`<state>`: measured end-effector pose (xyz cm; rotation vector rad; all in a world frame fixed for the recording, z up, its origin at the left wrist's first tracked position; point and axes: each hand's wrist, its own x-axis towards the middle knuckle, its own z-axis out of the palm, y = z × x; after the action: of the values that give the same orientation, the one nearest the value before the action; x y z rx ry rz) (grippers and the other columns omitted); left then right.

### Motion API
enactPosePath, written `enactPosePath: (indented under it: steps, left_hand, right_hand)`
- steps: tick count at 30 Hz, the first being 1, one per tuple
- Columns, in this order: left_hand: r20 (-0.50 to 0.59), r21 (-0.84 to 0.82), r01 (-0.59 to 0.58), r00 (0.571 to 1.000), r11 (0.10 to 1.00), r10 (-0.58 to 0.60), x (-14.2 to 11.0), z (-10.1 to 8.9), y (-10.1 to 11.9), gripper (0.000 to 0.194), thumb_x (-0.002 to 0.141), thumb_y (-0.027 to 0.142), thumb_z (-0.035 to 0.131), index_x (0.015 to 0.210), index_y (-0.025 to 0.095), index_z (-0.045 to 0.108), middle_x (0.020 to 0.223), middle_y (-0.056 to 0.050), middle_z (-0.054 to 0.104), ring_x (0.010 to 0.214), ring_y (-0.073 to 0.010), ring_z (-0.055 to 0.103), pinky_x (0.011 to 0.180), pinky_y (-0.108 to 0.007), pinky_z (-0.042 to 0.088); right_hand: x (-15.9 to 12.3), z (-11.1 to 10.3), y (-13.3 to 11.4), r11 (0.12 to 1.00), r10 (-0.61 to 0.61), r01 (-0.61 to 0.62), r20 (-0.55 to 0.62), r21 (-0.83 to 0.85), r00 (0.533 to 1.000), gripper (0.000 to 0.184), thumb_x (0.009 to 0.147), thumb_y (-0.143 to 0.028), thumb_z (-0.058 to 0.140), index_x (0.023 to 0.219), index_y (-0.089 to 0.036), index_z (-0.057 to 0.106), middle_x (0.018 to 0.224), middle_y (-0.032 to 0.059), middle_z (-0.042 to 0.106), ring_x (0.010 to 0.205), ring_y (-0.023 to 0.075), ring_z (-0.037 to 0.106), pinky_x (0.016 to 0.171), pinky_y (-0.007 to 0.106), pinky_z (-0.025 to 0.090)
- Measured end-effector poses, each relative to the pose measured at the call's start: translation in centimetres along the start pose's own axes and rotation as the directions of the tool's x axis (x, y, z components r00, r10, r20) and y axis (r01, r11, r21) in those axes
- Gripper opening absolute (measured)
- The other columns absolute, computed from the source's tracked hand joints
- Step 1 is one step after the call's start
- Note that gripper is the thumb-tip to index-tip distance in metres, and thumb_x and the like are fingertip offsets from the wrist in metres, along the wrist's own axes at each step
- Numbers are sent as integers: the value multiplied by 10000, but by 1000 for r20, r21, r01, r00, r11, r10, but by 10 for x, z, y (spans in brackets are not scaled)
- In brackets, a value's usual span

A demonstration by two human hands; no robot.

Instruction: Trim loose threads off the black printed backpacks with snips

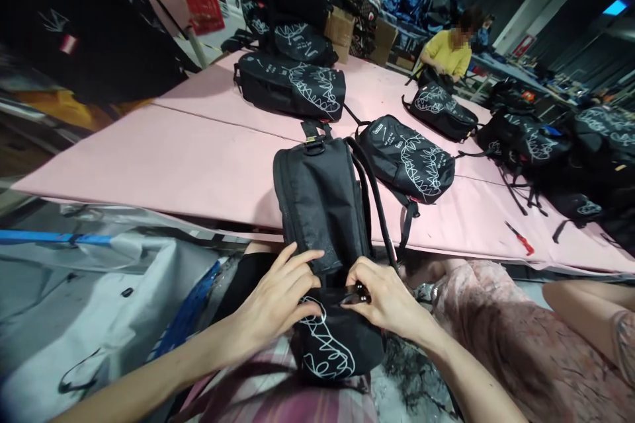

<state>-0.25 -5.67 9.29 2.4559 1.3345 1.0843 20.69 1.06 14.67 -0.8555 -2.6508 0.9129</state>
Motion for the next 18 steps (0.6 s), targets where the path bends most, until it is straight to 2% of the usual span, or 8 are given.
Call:
enactPosePath:
  steps: [2, 5, 7, 12, 18]
  left_hand:
    - [-78, -12, -9, 997, 1000, 8, -5, 7, 4, 14, 833, 158, 542, 835, 144, 546, 787, -25, 612, 1136, -206, 494, 1066, -452, 239]
    - [-266, -21, -63, 962, 998, 56, -13, 23, 6, 154, 859, 95, 454, 762, 154, 558, 741, -3, 617, 1071, -172, 524, 1041, -424, 230]
    - [-331, -10, -114, 938, 993, 104, -17, 34, 6, 208, 870, 99, 429, 725, 161, 564, 699, 15, 620, 1021, -157, 542, 1017, -414, 223]
    - [-320, 29, -199, 927, 980, 198, -17, 44, 4, 216, 832, 70, 475, 659, 171, 558, 633, 40, 616, 998, -149, 553, 985, -413, 202]
    - [-277, 17, -196, 941, 980, 193, -13, 40, 4, 245, 849, 76, 461, 638, 167, 543, 713, 26, 660, 997, -138, 556, 952, -393, 204]
  right_hand:
    - [-6, 6, 1, 998, -44, 42, -40, -54, 998, 64, 830, -169, 518, 815, -187, 459, 805, 16, 510, 685, 117, 483, 572, 221, 342]
    - [-16, 20, 8, 986, -159, 147, -149, -84, 976, 89, 801, -99, 448, 800, -186, 463, 773, 13, 502, 639, 104, 478, 528, 209, 326]
    - [-22, 31, 15, 967, -246, 221, -230, -130, 942, 106, 795, -89, 432, 793, -186, 475, 748, 8, 511, 597, 93, 476, 503, 201, 320]
    - [-33, 50, 28, 912, -389, 295, -378, -284, 840, 170, 843, -91, 394, 765, -179, 515, 700, 14, 570, 547, 88, 509, 499, 203, 346]
    - [-34, 53, 33, 899, -420, 319, -390, -299, 820, 191, 845, -78, 399, 754, -171, 540, 680, 21, 595, 563, 98, 546, 512, 211, 376]
